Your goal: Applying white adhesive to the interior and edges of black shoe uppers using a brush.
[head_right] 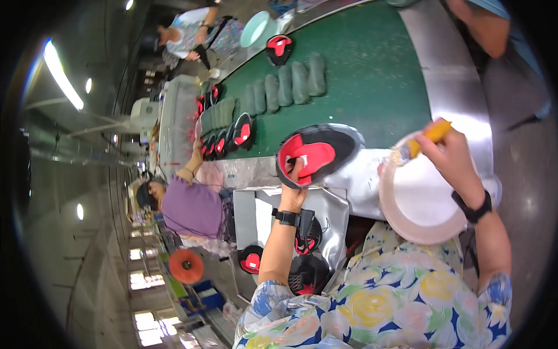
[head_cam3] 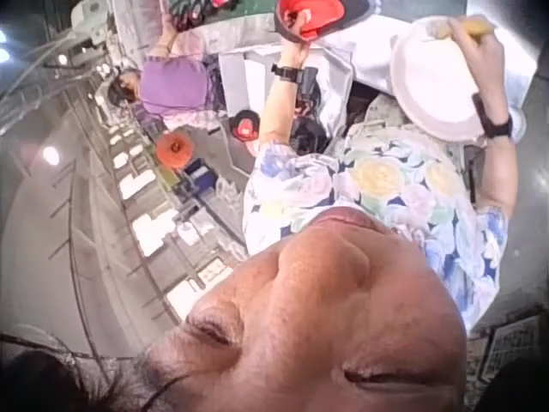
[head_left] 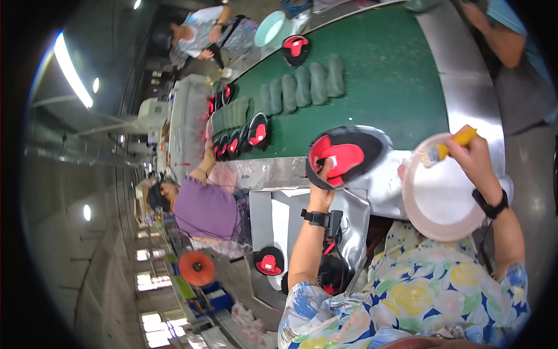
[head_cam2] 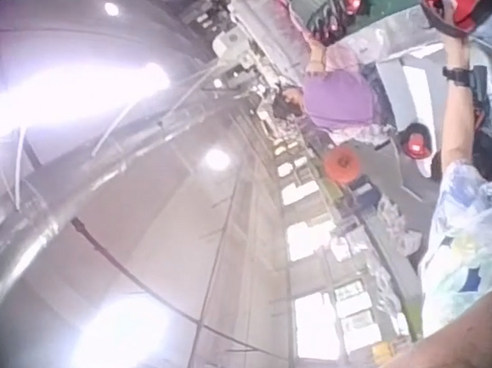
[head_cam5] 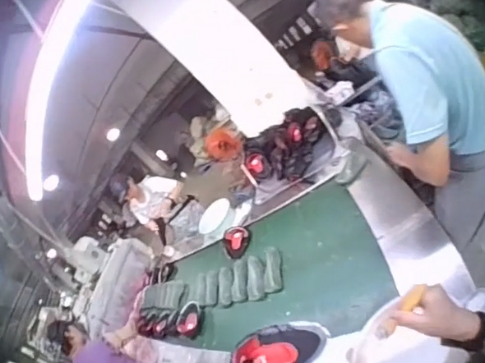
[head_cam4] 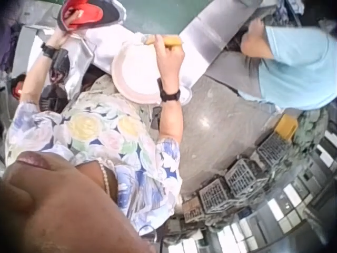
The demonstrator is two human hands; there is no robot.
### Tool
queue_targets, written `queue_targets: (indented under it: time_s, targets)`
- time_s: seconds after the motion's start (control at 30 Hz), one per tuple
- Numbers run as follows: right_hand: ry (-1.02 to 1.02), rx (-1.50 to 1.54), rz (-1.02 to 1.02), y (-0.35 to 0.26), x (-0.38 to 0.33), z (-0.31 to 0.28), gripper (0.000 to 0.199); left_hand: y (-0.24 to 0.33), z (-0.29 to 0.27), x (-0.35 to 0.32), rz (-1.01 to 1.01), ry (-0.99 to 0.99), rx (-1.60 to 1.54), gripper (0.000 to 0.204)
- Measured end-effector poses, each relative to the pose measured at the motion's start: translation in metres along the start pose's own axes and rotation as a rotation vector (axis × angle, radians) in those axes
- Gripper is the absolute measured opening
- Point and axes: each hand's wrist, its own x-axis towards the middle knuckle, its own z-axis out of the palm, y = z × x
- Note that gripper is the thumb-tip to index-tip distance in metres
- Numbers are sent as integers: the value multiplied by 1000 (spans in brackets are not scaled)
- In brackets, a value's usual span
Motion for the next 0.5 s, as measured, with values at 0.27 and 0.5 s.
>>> queue_targets:
  time_s: [0.27,0.5]
  targets:
    - [-44,75,230,19,-15,15,13,-29,-173,118,248,423,-638,30]
    - [7,-34,435,51,-7,41,12,-71,-211,262,236,577,959,48]
